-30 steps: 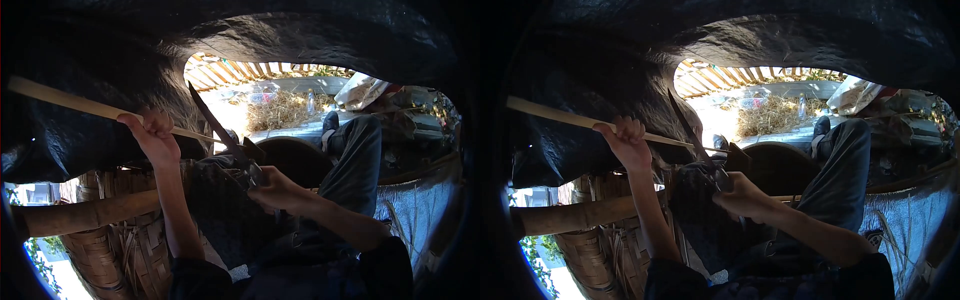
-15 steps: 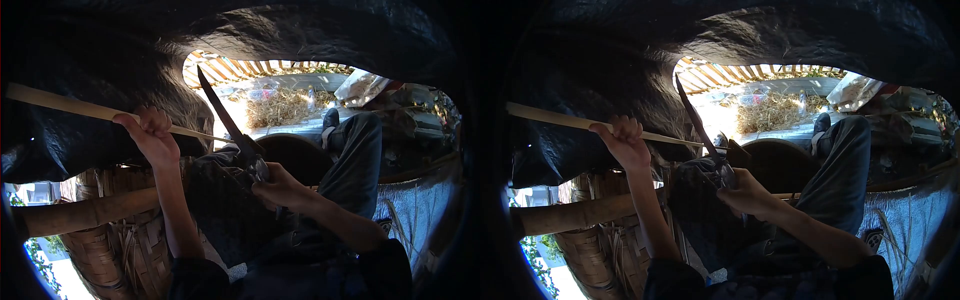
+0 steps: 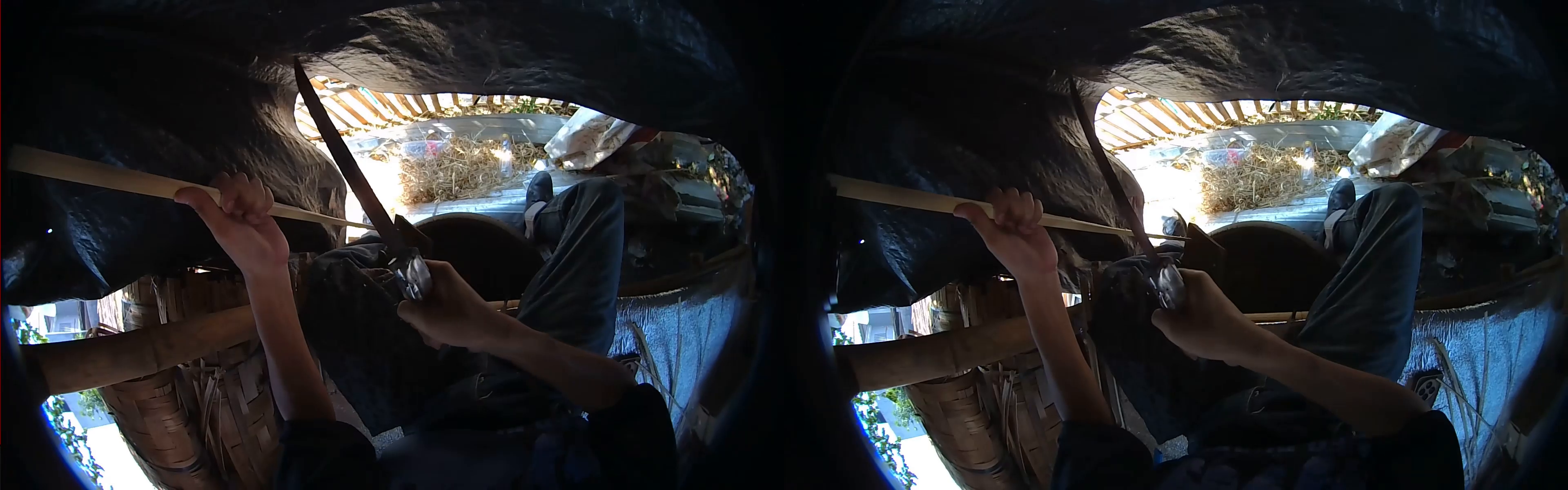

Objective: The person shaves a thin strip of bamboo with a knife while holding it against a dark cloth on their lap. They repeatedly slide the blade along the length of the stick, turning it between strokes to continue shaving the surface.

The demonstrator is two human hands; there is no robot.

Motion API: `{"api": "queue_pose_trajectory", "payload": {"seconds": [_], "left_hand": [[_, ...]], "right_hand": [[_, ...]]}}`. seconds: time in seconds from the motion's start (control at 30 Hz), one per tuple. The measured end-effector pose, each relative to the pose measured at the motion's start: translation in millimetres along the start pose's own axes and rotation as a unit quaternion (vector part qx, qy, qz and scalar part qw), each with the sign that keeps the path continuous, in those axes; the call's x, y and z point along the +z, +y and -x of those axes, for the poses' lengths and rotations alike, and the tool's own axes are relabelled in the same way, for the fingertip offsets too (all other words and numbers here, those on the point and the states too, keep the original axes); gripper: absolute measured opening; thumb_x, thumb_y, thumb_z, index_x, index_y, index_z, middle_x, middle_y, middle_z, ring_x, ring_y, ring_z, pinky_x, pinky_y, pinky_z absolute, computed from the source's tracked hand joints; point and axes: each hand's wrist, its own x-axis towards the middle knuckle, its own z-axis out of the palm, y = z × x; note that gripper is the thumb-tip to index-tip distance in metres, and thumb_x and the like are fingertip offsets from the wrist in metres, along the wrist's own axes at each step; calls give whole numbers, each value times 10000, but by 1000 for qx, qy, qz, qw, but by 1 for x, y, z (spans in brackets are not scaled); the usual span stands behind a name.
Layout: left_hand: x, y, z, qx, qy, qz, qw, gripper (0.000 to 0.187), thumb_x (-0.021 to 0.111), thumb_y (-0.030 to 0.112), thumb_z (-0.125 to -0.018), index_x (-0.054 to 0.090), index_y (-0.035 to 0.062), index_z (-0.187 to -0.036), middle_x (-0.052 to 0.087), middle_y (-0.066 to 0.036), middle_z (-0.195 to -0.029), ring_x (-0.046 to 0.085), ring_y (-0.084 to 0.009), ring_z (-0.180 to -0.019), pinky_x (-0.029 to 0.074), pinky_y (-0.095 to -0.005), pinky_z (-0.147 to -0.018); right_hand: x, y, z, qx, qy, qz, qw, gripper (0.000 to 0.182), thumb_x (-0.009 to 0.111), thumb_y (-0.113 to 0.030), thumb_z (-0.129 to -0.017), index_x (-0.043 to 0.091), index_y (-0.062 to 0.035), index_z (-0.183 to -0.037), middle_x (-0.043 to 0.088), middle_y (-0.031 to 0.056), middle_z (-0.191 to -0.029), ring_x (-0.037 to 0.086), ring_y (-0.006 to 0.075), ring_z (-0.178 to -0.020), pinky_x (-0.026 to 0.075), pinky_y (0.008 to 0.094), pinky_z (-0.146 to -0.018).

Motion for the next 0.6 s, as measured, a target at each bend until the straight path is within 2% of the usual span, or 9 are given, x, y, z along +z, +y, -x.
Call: {"api": "queue_pose_trajectory", "payload": {"seconds": [0.07,0.13,0.17,0.27,0.3,0.37,0.43,0.5,0.6], "left_hand": [[2,-1,-1,9,3,-12,1000,586,325,654,-876,242,154,-580,179,42,-516,137,-67,-467,139,-238,-439],[5,1,1,9,33,-24,999,586,323,653,-878,242,155,-578,180,42,-516,138,-66,-465,138,-236,-440],[8,0,-1,9,63,-36,997,587,320,652,-879,241,156,-576,181,43,-516,139,-65,-463,138,-234,-440],[7,-1,2,32,39,-54,997,588,321,651,-881,238,159,-569,191,46,-514,131,-65,-463,134,-231,-436],[8,-1,0,31,40,-55,997,588,321,651,-881,238,159,-569,191,46,-514,131,-65,-463,134,-231,-436],[13,-3,0,67,112,-122,984,589,302,662,-885,210,165,-583,177,54,-517,104,-63,-476,124,-228,-433],[19,-5,-2,69,129,-126,981,589,309,662,-884,205,166,-583,176,55,-519,106,-61,-475,123,-228,-431],[20,-3,0,71,143,-132,978,590,317,662,-882,201,167,-582,175,55,-520,109,-58,-475,123,-228,-428],[20,-4,-7,66,138,-126,980,589,322,661,-882,203,167,-583,174,57,-523,111,-57,-474,119,-229,-426]], "right_hand": [[8,33,-7,10,4,-36,999,143,514,-50,-766,519,17,-892,494,38,-509,493,111,-403,378,262,-360],[7,83,-26,71,26,28,997,142,521,-48,-758,513,14,-886,515,56,-539,493,110,-400,384,256,-357],[8,98,-33,-34,88,104,990,120,520,-56,-751,509,14,-849,542,82,-591,530,154,-441,427,290,-404],[-1,26,-12,36,19,35,999,117,519,-69,-747,511,21,-822,556,99,-630,572,213,-517,463,341,-485],[2,27,-17,-75,53,143,985,129,518,-74,-748,513,23,-832,555,97,-629,590,222,-550,467,345,-497],[7,21,-11,-91,50,112,988,138,520,-74,-749,514,27,-843,560,104,-633,592,214,-548,465,338,-486],[8,27,-11,-107,46,80,990,148,522,-74,-750,516,31,-854,565,111,-637,594,206,-546,463,332,-475],[5,45,-19,118,-8,38,992,166,528,-77,-744,518,38,-863,579,135,-654,604,219,-568,470,354,-507],[-5,42,-25,98,21,68,993,158,537,-86,-746,532,34,-850,584,126,-665,603,231,-591,480,374,-559]]}}
